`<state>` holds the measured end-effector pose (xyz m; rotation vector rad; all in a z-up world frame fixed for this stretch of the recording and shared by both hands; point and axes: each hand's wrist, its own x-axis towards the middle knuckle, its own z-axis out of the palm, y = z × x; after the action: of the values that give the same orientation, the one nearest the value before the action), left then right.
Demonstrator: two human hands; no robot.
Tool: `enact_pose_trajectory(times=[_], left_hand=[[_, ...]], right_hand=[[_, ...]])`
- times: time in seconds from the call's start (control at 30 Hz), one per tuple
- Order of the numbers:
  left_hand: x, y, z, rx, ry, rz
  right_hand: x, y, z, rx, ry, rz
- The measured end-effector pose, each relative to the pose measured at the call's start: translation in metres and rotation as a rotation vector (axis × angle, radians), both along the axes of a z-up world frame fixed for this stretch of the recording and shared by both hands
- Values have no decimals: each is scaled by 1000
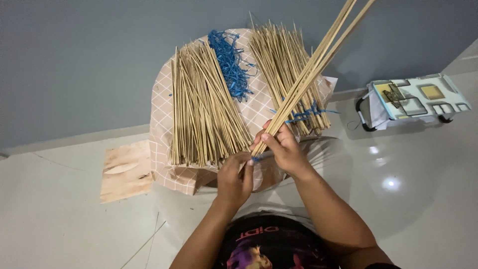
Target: Organizing thin wooden sticks into bundles and securing them with plastic string.
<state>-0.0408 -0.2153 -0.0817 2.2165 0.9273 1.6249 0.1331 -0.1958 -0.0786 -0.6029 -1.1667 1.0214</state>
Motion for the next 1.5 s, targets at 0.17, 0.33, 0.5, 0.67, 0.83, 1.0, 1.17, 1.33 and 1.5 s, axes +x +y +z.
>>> enact_pose_trajectory(times=[0.17, 0.33, 0.5, 0.67, 0.83, 1.0, 1.17, 1.33, 1.5], left_hand=[[-17, 22, -27, -997, -750, -329], [-54, 10, -25, -957, -931, -264], [-105, -24, -63, -993, -460, -610], [-116, -34, -92, -1314, -287, -677], [-120, -20, -187, -1427, -428, -572], [-118, -11, -171, -1600, -645, -574], [-116, -14, -168, -1583, -644, -559], [-115, -15, -163, -1570, -637, -548], [-114, -14, -164, -1563, -635, -529]], right_hand=[[17, 1, 5, -12, 87, 143], [42, -4, 32, -18, 110, 216], [50, 27, 47, -68, -228, 171], [8, 96, 36, -217, -413, 190], [-22, 173, -19, -346, -526, 170], [-24, 202, -57, -256, -1080, -215], [-39, 164, -16, -332, -1189, -242], [-54, 128, 30, -352, -1195, -201], [-42, 109, 44, -226, -1369, -230]])
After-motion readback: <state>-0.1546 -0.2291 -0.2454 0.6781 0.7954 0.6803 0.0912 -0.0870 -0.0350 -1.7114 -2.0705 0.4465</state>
